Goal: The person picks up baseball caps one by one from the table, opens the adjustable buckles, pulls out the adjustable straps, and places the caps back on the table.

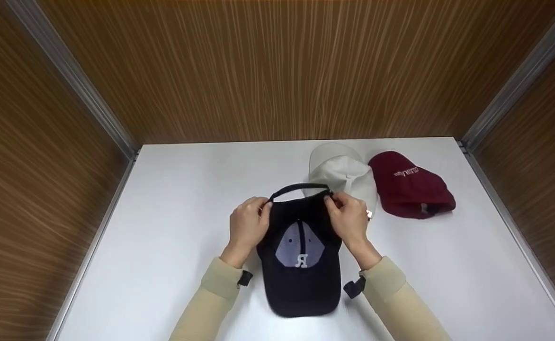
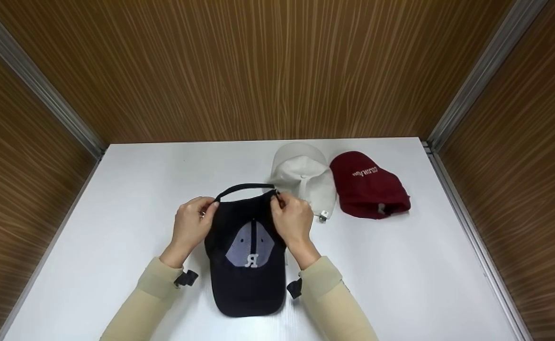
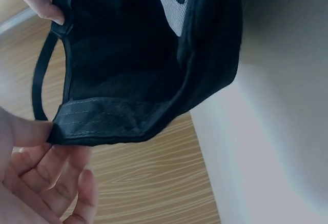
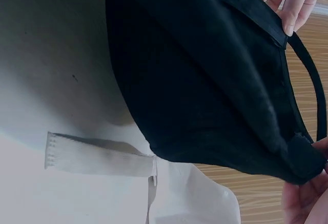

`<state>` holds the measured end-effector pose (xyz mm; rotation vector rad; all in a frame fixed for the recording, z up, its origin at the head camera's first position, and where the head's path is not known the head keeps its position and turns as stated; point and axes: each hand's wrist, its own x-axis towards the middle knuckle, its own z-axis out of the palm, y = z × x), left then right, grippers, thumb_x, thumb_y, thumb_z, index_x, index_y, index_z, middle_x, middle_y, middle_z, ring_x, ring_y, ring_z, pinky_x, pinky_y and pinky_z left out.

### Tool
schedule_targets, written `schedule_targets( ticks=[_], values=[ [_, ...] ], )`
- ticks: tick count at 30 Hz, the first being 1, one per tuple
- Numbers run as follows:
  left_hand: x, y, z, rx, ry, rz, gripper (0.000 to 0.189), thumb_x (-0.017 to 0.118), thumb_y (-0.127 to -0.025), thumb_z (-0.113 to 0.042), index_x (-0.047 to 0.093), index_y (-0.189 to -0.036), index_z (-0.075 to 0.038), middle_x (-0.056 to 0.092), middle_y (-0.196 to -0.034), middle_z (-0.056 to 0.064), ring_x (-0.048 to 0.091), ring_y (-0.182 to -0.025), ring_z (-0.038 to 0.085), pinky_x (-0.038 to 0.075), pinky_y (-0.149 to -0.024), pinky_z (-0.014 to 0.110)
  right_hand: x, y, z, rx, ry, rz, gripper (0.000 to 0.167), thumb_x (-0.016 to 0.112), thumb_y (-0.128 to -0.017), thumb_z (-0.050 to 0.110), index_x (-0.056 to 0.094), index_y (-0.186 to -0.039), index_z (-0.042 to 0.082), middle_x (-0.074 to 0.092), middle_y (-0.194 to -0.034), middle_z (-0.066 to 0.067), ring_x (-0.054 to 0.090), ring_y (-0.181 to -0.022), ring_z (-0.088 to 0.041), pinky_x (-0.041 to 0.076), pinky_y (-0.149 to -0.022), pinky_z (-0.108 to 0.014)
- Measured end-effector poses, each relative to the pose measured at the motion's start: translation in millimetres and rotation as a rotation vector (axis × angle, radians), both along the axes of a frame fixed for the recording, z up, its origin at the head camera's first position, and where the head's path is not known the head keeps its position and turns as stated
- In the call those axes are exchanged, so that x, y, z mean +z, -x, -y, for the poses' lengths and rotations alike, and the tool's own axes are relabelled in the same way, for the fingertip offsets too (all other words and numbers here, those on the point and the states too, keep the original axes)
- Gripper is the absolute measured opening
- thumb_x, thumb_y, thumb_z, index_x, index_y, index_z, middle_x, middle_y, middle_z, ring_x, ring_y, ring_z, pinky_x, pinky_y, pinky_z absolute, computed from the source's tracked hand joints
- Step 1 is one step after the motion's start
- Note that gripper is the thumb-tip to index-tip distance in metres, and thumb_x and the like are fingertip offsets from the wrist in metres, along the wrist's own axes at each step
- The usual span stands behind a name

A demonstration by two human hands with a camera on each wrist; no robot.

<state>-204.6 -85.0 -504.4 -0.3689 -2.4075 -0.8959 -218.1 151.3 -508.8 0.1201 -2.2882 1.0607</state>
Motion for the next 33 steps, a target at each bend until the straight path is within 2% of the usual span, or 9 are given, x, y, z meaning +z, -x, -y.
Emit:
schedule_targets(
  ticks=[6,11,15,21,25,33],
  values=[
    [0.3,1.8,1.0,0.004,-0.150,0.092,0.011,0.070,-0.088,-0.013,0.076,-0.083,-0.005,0.068,-0.072,0.001,0.062,-0.063,0.015,0.050,-0.060,0.036,0.7,-0.9,0.3,0.023,0.013,0.020,0.021,0.074,-0.083,0.013,0.067,-0.064,0.008,0.056,-0.054,0.002,0.050,-0.049,-0.015,0.039,-0.049,-0.035],
    [-0.5,4.3,2.6,0.027,-0.213,0.108,0.015,0.066,-0.086,-0.011,0.076,-0.074,-0.008,0.066,-0.065,-0.002,0.060,-0.058,0.014,0.050,-0.057,0.036,2.1,-2.1,1.8,0.077,0.007,0.016,0.020,0.074,-0.084,0.013,0.069,-0.066,0.008,0.059,-0.056,0.002,0.052,-0.050,-0.015,0.041,-0.050,-0.035],
    [-0.7,6.1,3.1,0.054,-0.205,0.128,0.018,0.066,-0.085,-0.013,0.075,-0.070,-0.010,0.064,-0.061,-0.004,0.058,-0.055,0.014,0.048,-0.056,0.037,1.5,-2.2,3.4,0.094,-0.009,0.005,0.018,0.075,-0.085,0.014,0.070,-0.069,0.007,0.061,-0.058,0.001,0.054,-0.052,-0.015,0.042,-0.051,-0.035],
    [0.1,8.5,3.7,0.059,-0.179,0.153,0.019,0.065,-0.086,-0.013,0.074,-0.070,-0.010,0.063,-0.061,-0.004,0.057,-0.055,0.015,0.048,-0.056,0.037,-2.0,0.0,3.8,0.096,-0.023,0.012,0.018,0.075,-0.086,0.014,0.071,-0.070,0.006,0.061,-0.058,0.000,0.054,-0.051,-0.016,0.043,-0.051,-0.035],
    [-0.2,12.2,4.4,0.052,-0.158,0.176,0.020,0.064,-0.089,-0.014,0.074,-0.073,-0.009,0.064,-0.063,-0.004,0.058,-0.057,0.014,0.048,-0.056,0.036,-3.7,2.5,2.8,0.084,-0.051,0.073,0.018,0.074,-0.087,0.017,0.070,-0.072,0.007,0.059,-0.058,0.001,0.053,-0.051,-0.016,0.042,-0.051,-0.037],
    [-2.0,26.0,6.5,0.045,-0.103,0.278,0.022,0.062,-0.095,-0.019,0.075,-0.083,-0.006,0.068,-0.073,0.002,0.061,-0.063,0.019,0.050,-0.061,0.039,-7.0,10.4,0.2,0.079,-0.103,0.214,0.019,0.072,-0.090,0.023,0.070,-0.076,0.011,0.055,-0.057,0.004,0.051,-0.053,-0.018,0.041,-0.051,-0.039]
  ],
)
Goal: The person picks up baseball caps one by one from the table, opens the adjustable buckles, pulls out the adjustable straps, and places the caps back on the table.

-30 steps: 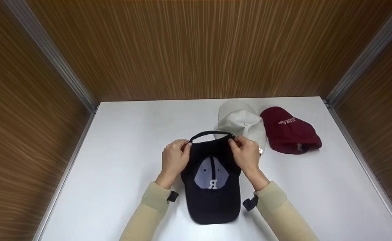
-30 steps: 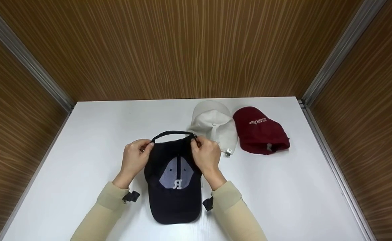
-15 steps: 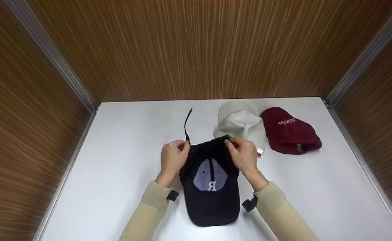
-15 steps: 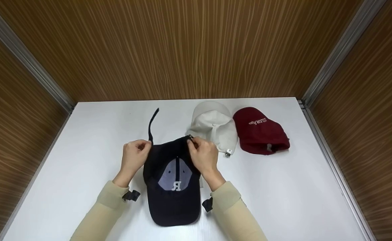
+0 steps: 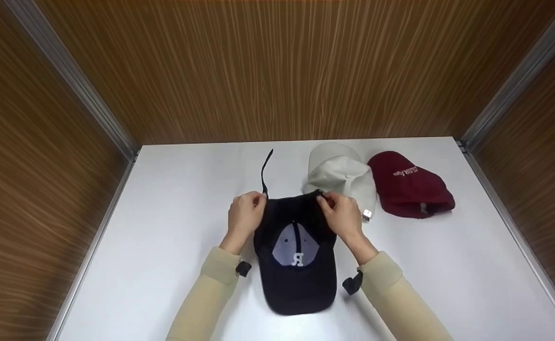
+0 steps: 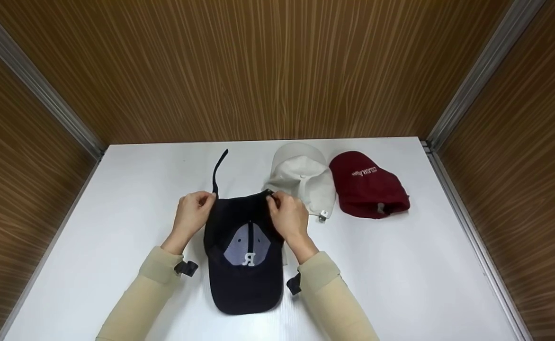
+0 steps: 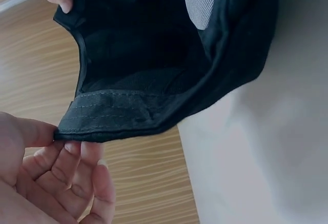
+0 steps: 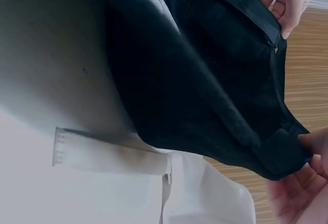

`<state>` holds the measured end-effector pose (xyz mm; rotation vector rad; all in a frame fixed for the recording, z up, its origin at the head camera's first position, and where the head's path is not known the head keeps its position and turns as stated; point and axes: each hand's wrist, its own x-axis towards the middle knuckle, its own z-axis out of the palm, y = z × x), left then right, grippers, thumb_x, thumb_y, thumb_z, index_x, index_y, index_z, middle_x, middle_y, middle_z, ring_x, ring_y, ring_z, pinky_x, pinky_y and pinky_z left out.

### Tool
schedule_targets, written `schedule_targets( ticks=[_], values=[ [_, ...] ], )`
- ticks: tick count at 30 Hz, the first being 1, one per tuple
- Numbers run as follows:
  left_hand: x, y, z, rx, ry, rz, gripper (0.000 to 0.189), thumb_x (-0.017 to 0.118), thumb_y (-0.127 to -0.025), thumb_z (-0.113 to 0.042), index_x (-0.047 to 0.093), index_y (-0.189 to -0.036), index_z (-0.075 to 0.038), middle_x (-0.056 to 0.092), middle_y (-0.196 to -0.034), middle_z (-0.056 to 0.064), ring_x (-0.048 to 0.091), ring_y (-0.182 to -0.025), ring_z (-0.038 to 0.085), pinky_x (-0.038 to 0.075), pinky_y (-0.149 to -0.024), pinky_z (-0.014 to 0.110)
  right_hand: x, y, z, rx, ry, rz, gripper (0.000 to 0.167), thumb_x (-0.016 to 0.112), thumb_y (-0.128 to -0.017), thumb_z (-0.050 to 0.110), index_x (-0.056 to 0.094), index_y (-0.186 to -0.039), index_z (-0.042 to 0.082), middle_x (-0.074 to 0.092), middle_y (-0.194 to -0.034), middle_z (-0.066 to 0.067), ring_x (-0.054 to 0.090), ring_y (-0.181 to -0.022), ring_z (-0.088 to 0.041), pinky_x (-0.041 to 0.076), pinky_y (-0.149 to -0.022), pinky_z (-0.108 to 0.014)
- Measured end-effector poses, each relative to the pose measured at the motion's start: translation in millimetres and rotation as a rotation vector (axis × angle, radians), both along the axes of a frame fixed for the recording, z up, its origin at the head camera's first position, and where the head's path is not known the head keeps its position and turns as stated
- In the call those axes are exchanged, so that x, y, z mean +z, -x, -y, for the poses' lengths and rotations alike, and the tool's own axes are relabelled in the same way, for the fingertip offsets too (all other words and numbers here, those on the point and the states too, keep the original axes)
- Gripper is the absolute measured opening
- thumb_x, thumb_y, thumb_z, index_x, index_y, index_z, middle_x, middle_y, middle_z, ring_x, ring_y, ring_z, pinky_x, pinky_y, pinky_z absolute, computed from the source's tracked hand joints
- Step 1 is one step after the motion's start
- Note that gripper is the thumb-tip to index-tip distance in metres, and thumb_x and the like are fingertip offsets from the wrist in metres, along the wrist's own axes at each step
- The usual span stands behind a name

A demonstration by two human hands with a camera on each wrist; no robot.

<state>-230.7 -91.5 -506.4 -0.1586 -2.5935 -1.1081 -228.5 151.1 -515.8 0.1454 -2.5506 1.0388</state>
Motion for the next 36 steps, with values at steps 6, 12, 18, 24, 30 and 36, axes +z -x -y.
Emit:
schedule_targets(
  ticks=[6,12,18,24,30,36],
  values=[
    [-2.2,7.4,2.6,-0.024,0.022,0.086,0.025,0.060,-0.098,-0.022,0.075,-0.088,-0.006,0.069,-0.078,0.004,0.063,-0.068,0.020,0.051,-0.065,0.040,-0.4,4.1,-2.9,0.015,-0.022,0.054,0.018,0.070,-0.092,0.023,0.069,-0.080,0.010,0.053,-0.059,0.003,0.049,-0.055,-0.020,0.039,-0.052,-0.038],
    [-6.1,4.8,6.3,-0.098,0.011,0.139,0.022,0.063,-0.096,-0.024,0.075,-0.093,-0.006,0.071,-0.082,0.003,0.066,-0.074,0.020,0.052,-0.070,0.039,2.0,1.4,-6.4,0.052,-0.030,0.148,0.017,0.069,-0.092,0.027,0.071,-0.090,0.010,0.055,-0.063,0.002,0.052,-0.057,-0.020,0.040,-0.054,-0.039],
    [-9.6,-2.1,11.5,-0.208,0.063,0.185,0.018,0.067,-0.093,-0.023,0.074,-0.089,-0.008,0.068,-0.076,0.000,0.061,-0.066,0.015,0.049,-0.064,0.035,4.7,-5.6,-11.0,0.109,-0.019,0.223,0.024,0.070,-0.092,0.031,0.072,-0.101,0.009,0.065,-0.075,-0.001,0.064,-0.071,-0.020,0.050,-0.063,-0.041],
    [-13.1,-5.6,16.0,-0.207,0.077,0.164,0.016,0.068,-0.093,-0.020,0.073,-0.082,-0.009,0.063,-0.068,-0.003,0.052,-0.059,0.013,0.045,-0.058,0.033,3.4,-15.1,-17.9,0.184,0.009,0.281,0.027,0.071,-0.091,0.029,0.070,-0.104,0.006,0.070,-0.084,-0.004,0.067,-0.076,-0.021,0.053,-0.067,-0.041],
    [-15.6,-5.9,15.8,-0.139,0.061,0.126,0.017,0.070,-0.092,-0.021,0.074,-0.084,-0.007,0.064,-0.070,-0.002,0.054,-0.062,0.014,0.047,-0.062,0.035,-1.3,-27.1,-24.0,0.271,-0.023,0.375,0.030,0.072,-0.090,0.027,0.066,-0.106,0.003,0.068,-0.089,-0.007,0.064,-0.075,-0.019,0.051,-0.066,-0.039],
    [-17.6,-3.5,14.2,-0.045,0.007,0.093,0.016,0.074,-0.089,-0.022,0.075,-0.084,-0.007,0.066,-0.071,-0.002,0.059,-0.064,0.015,0.049,-0.064,0.037,-4.4,-42.8,-27.9,0.323,0.047,0.509,0.029,0.072,-0.090,0.023,0.063,-0.104,-0.001,0.065,-0.077,-0.007,0.064,-0.061,-0.020,0.052,-0.054,-0.033]
  ],
)
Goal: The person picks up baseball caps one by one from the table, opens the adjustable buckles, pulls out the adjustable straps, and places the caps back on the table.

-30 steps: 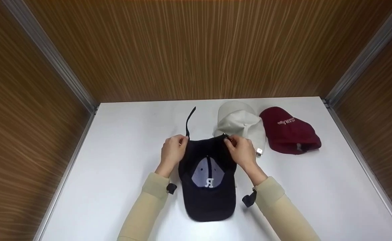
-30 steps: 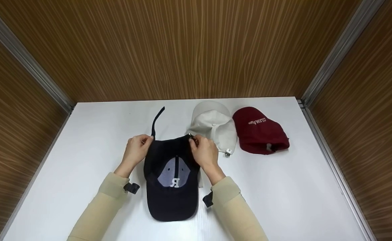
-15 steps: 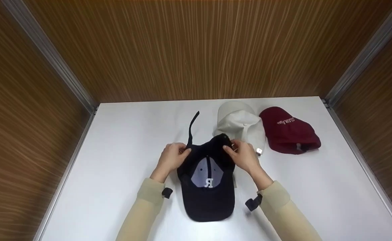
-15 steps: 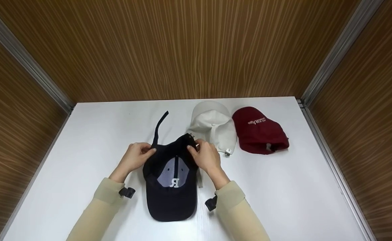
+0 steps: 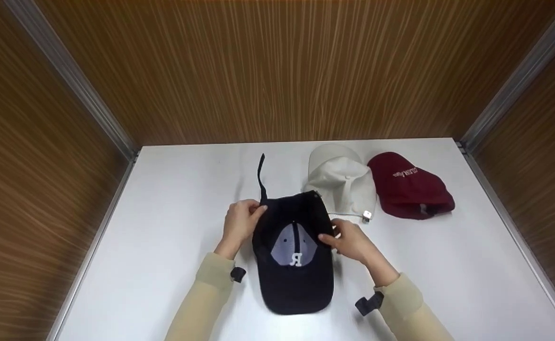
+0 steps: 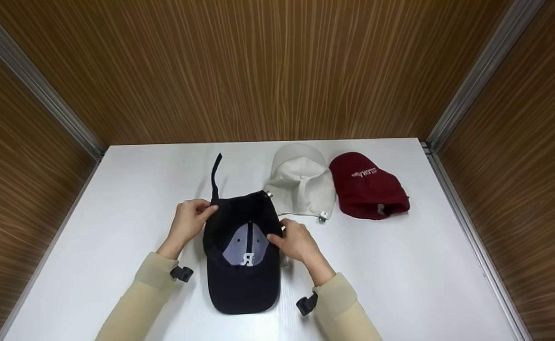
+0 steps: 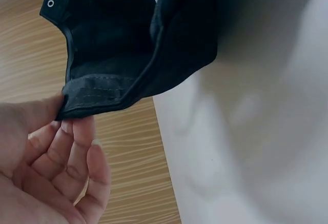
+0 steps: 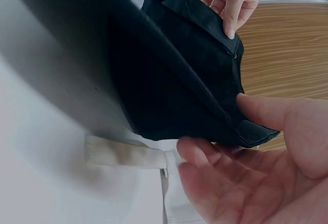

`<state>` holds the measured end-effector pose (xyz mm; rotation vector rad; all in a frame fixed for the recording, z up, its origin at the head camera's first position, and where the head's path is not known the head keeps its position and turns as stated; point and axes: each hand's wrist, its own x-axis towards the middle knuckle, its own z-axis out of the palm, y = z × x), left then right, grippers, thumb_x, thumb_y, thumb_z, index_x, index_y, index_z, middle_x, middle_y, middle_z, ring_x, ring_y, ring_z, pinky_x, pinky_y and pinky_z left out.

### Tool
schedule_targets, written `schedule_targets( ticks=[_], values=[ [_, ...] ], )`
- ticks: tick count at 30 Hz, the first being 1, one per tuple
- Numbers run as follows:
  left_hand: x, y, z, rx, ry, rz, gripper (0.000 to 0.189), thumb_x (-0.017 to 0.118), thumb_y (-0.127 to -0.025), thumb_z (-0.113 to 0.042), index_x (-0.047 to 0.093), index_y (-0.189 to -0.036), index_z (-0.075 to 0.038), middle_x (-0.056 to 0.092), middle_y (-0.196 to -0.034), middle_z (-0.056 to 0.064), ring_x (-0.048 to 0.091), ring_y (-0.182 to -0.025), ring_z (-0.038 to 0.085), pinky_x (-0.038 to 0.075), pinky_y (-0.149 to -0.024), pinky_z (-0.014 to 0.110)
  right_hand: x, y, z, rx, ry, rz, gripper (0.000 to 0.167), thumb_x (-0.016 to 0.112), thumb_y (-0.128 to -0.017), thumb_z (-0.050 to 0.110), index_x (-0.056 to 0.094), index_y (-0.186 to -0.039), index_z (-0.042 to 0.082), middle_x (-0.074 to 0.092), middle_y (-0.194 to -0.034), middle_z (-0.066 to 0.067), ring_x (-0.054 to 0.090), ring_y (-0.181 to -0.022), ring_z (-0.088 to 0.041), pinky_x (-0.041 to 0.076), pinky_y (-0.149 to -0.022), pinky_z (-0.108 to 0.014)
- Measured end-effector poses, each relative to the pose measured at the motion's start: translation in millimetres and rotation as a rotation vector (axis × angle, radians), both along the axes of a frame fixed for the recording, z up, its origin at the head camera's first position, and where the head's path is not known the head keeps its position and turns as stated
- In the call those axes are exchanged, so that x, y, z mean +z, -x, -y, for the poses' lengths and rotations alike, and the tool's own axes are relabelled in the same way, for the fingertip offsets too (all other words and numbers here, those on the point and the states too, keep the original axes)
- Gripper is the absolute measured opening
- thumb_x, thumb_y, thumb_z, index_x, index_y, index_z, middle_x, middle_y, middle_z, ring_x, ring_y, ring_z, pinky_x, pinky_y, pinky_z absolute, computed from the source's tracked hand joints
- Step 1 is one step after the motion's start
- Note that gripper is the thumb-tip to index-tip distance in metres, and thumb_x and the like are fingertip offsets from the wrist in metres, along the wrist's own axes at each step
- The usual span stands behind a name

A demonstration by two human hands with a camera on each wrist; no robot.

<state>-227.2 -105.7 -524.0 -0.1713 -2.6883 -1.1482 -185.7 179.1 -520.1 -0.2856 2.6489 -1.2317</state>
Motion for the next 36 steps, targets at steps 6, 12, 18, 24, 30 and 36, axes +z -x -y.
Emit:
schedule_targets(
  ticks=[6,12,18,24,30,36],
  values=[
    [-0.2,2.1,-2.4,0.035,-0.059,-0.041,0.014,0.075,-0.088,-0.019,0.074,-0.084,-0.005,0.064,-0.068,0.000,0.057,-0.061,0.017,0.048,-0.063,0.038,-6.2,-15.1,-1.2,-0.001,0.119,0.156,0.025,0.071,-0.090,0.016,0.061,-0.102,-0.004,0.063,-0.080,-0.009,0.066,-0.066,-0.023,0.056,-0.056,-0.037],
    [-1.3,4.2,-3.2,0.061,-0.070,-0.082,0.012,0.075,-0.086,-0.016,0.074,-0.082,-0.005,0.063,-0.066,-0.002,0.055,-0.058,0.015,0.047,-0.060,0.036,-12.3,-27.9,-4.0,0.033,0.182,0.221,0.019,0.070,-0.091,0.014,0.062,-0.095,-0.002,0.063,-0.077,-0.006,0.063,-0.065,-0.020,0.057,-0.057,-0.040],
    [0.3,5.3,-2.9,0.056,-0.094,-0.051,0.012,0.074,-0.087,-0.017,0.074,-0.083,-0.005,0.062,-0.066,-0.002,0.054,-0.058,0.015,0.046,-0.060,0.036,-16.3,-38.5,-8.5,0.055,0.206,0.235,0.016,0.070,-0.090,0.013,0.062,-0.089,-0.001,0.060,-0.073,-0.003,0.062,-0.061,-0.019,0.056,-0.056,-0.041],
    [2.6,4.4,-2.6,0.048,-0.101,-0.043,0.013,0.074,-0.088,-0.017,0.075,-0.086,-0.005,0.063,-0.067,-0.001,0.055,-0.059,0.015,0.047,-0.062,0.037,-20.5,-42.8,-9.9,0.055,0.258,0.249,0.012,0.066,-0.091,0.007,0.064,-0.095,-0.003,0.063,-0.077,-0.005,0.064,-0.062,-0.020,0.057,-0.058,-0.040],
    [3.8,4.9,-2.2,0.024,-0.119,-0.032,0.013,0.071,-0.090,-0.017,0.074,-0.088,-0.005,0.061,-0.066,-0.001,0.052,-0.059,0.015,0.045,-0.061,0.035,-20.9,-44.4,-8.5,0.050,0.293,0.239,0.013,0.060,-0.095,0.006,0.063,-0.097,-0.006,0.064,-0.078,-0.008,0.063,-0.063,-0.021,0.056,-0.057,-0.039],
    [14.4,2.9,-1.2,-0.013,-0.135,-0.055,0.014,0.068,-0.093,-0.016,0.074,-0.089,-0.004,0.061,-0.067,0.001,0.051,-0.060,0.015,0.044,-0.060,0.034,-20.8,-42.1,-6.9,0.066,0.299,0.245,0.015,0.055,-0.098,0.005,0.062,-0.099,-0.008,0.065,-0.082,-0.011,0.065,-0.066,-0.025,0.057,-0.058,-0.040]
  ],
)
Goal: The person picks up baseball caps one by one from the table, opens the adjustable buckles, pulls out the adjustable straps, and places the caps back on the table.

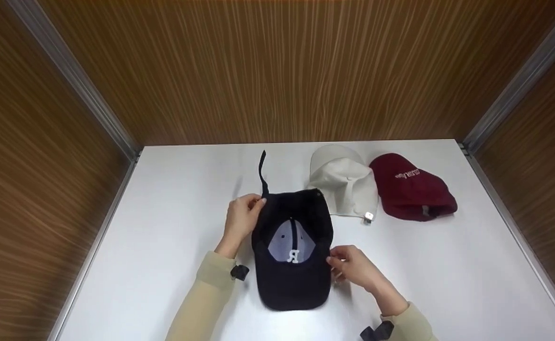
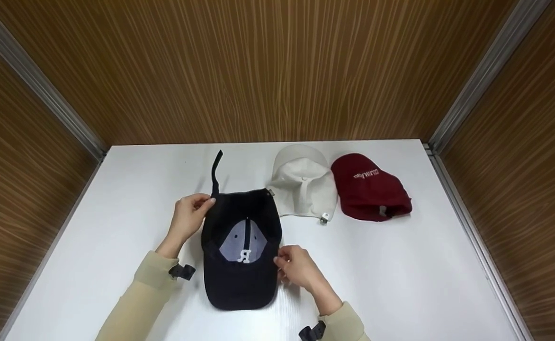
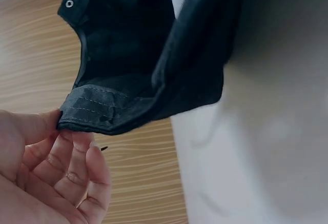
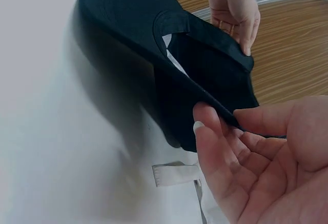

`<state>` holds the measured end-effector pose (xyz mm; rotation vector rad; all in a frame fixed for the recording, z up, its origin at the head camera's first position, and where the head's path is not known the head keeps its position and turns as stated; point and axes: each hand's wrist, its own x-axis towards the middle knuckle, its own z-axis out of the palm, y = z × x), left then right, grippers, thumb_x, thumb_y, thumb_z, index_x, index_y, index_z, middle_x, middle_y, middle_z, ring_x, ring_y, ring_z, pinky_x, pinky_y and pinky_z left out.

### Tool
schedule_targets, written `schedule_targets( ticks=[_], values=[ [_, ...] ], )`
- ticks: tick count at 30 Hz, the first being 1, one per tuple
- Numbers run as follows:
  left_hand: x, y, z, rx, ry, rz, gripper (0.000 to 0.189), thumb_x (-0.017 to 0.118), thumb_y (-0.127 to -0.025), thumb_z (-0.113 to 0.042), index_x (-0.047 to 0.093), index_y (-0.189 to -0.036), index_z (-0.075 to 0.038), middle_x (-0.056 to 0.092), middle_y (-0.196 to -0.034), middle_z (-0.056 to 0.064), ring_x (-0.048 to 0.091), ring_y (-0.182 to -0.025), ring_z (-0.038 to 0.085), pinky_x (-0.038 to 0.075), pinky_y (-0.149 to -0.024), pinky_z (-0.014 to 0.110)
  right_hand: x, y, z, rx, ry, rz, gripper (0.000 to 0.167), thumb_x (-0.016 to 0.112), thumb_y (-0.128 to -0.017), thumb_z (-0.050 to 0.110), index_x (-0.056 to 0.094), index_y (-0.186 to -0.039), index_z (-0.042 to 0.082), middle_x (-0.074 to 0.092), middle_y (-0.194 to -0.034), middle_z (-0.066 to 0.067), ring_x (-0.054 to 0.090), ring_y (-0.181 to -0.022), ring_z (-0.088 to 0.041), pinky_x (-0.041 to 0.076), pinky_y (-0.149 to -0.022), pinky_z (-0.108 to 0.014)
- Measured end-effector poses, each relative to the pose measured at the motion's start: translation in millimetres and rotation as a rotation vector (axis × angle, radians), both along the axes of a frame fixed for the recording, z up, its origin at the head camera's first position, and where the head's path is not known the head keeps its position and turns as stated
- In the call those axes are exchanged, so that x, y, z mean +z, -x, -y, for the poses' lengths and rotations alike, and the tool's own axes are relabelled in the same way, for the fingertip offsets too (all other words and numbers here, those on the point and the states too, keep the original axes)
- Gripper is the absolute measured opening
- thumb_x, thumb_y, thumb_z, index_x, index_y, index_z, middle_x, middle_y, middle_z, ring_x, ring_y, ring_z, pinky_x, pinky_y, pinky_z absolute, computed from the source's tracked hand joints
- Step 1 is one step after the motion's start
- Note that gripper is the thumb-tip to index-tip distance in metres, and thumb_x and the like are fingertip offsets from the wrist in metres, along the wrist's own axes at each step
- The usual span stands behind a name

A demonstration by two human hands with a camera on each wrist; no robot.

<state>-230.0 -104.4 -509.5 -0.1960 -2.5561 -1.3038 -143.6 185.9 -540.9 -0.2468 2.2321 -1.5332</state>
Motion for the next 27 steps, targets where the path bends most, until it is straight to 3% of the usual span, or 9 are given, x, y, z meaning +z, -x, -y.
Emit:
schedule_targets(
  ticks=[8,14,21,27],
  values=[
    [29.5,-9.9,-2.0,-0.059,-0.020,-0.033,0.015,0.065,-0.095,-0.017,0.074,-0.095,-0.004,0.066,-0.075,0.001,0.057,-0.066,0.015,0.048,-0.064,0.033,8.6,2.9,2.6,0.010,0.058,-0.002,0.015,0.053,-0.098,0.003,0.061,-0.100,-0.010,0.066,-0.084,-0.013,0.067,-0.069,-0.028,0.057,-0.061,-0.044],
    [53.3,-22.1,-4.3,-0.045,0.048,-0.104,0.015,0.066,-0.096,-0.019,0.075,-0.095,-0.007,0.068,-0.078,0.000,0.060,-0.068,0.013,0.050,-0.063,0.032,20.2,8.0,4.0,-0.021,0.051,-0.055,0.015,0.058,-0.094,0.002,0.067,-0.100,-0.009,0.069,-0.085,-0.014,0.069,-0.070,-0.026,0.057,-0.059,-0.037],
    [78.0,-36.8,-7.0,0.002,0.141,-0.241,0.016,0.068,-0.094,-0.020,0.076,-0.095,-0.006,0.066,-0.080,0.000,0.061,-0.071,0.013,0.050,-0.062,0.030,34.3,22.7,7.9,-0.082,-0.004,-0.171,0.016,0.059,-0.092,-0.001,0.069,-0.101,-0.010,0.070,-0.088,-0.017,0.070,-0.074,-0.033,0.058,-0.060,-0.035],
    [91.6,-44.6,-7.0,0.029,0.099,-0.342,0.016,0.070,-0.093,-0.018,0.076,-0.095,-0.003,0.064,-0.084,0.002,0.058,-0.068,0.012,0.048,-0.060,0.030,44.8,39.2,15.9,-0.202,-0.112,-0.318,0.019,0.061,-0.092,-0.001,0.071,-0.106,-0.008,0.071,-0.085,-0.016,0.070,-0.067,-0.026,0.057,-0.056,-0.031]
  ],
)
